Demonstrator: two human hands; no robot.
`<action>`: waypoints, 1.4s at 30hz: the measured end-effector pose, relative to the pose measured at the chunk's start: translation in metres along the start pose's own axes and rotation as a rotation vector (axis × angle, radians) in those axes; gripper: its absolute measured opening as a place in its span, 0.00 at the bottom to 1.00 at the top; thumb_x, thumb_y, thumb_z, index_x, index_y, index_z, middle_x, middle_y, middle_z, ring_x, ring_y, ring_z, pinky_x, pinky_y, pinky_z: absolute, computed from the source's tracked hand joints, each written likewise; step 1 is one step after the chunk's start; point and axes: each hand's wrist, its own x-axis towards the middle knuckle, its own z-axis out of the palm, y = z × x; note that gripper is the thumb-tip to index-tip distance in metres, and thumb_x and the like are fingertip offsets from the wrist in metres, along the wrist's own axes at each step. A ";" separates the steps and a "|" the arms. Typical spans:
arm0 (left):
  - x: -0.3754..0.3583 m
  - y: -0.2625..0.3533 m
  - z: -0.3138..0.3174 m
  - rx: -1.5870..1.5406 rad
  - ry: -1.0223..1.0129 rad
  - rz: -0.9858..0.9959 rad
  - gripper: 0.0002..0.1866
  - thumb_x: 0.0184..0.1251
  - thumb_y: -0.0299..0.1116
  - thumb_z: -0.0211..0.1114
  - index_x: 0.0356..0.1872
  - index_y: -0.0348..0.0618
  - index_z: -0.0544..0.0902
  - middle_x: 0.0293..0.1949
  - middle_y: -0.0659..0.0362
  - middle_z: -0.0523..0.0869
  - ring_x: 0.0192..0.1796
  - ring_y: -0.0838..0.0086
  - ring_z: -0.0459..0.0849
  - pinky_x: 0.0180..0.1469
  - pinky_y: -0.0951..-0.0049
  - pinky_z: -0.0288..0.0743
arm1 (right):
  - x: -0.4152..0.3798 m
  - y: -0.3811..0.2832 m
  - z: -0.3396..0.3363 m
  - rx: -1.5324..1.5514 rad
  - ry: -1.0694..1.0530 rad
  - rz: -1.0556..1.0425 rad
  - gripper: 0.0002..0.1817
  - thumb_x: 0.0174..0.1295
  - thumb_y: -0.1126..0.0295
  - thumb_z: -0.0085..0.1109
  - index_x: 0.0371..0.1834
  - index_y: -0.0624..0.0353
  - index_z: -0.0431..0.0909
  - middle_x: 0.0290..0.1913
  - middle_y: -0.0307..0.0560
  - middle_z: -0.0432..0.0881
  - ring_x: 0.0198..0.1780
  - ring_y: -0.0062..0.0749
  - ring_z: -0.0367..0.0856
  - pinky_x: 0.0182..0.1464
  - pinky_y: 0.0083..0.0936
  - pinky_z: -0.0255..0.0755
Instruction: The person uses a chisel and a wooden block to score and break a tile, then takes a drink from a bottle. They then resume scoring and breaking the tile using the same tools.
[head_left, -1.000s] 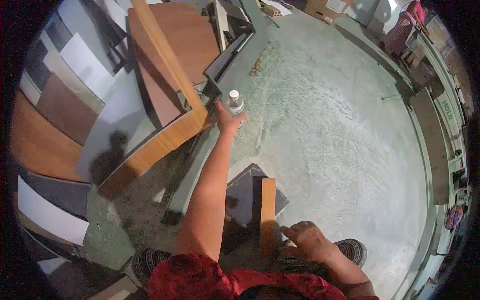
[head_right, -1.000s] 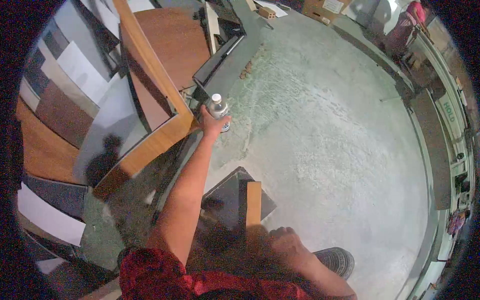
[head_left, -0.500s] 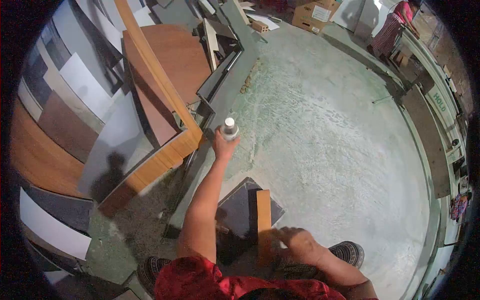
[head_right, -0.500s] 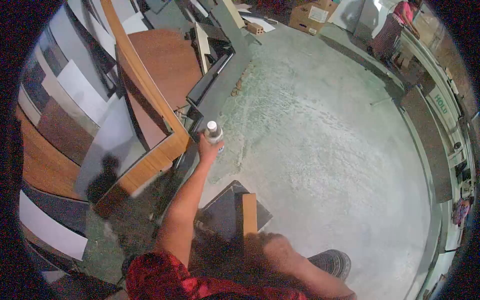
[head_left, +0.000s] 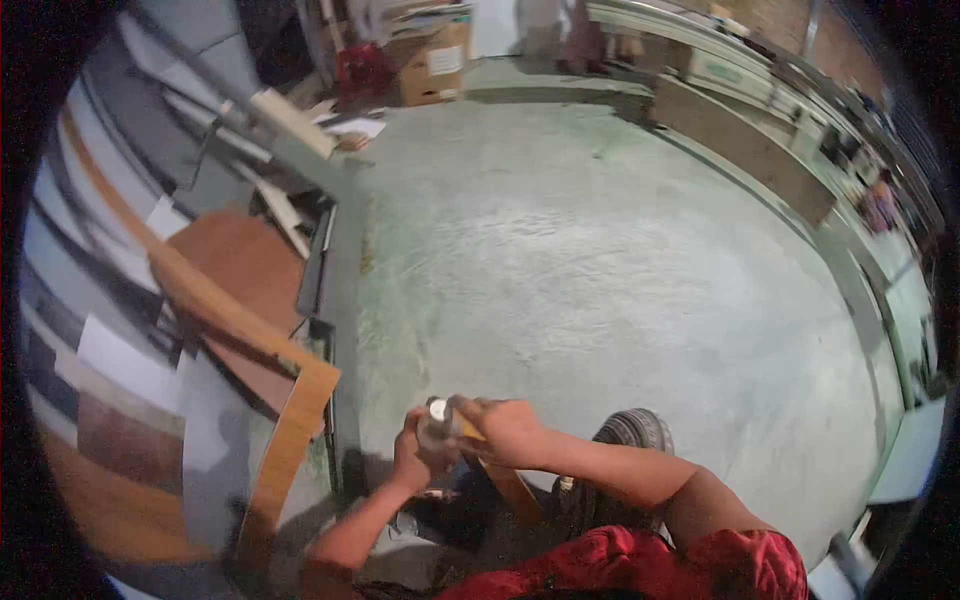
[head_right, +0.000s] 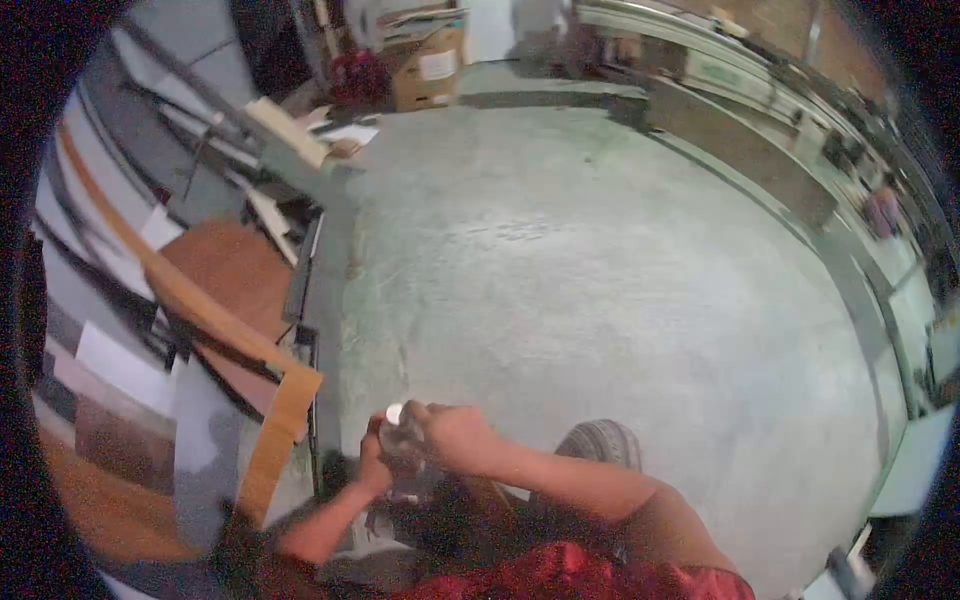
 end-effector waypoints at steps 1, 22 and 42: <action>-0.006 0.017 0.013 -0.148 -0.018 -0.056 0.25 0.49 0.40 0.71 0.48 0.46 0.71 0.39 0.59 0.80 0.40 0.73 0.80 0.44 0.69 0.76 | -0.004 -0.002 -0.003 -0.040 -0.116 0.046 0.26 0.56 0.46 0.55 0.43 0.59 0.72 0.32 0.57 0.80 0.32 0.54 0.79 0.31 0.41 0.73; -0.123 0.043 0.022 0.073 -0.258 -0.233 0.45 0.29 0.25 0.73 0.58 0.35 0.62 0.49 0.52 0.75 0.49 0.67 0.77 0.55 0.66 0.70 | -0.051 -0.019 -0.006 0.437 -0.259 -0.620 0.11 0.38 0.67 0.63 0.27 0.58 0.81 0.28 0.54 0.80 0.36 0.49 0.81 0.35 0.41 0.71; -0.131 0.000 0.022 0.207 -0.278 -0.116 0.34 0.39 0.26 0.76 0.51 0.38 0.70 0.43 0.54 0.79 0.43 0.67 0.78 0.49 0.66 0.72 | -0.062 -0.021 -0.004 0.127 -0.291 -0.280 0.13 0.42 0.64 0.60 0.29 0.60 0.83 0.28 0.57 0.81 0.36 0.49 0.81 0.37 0.39 0.73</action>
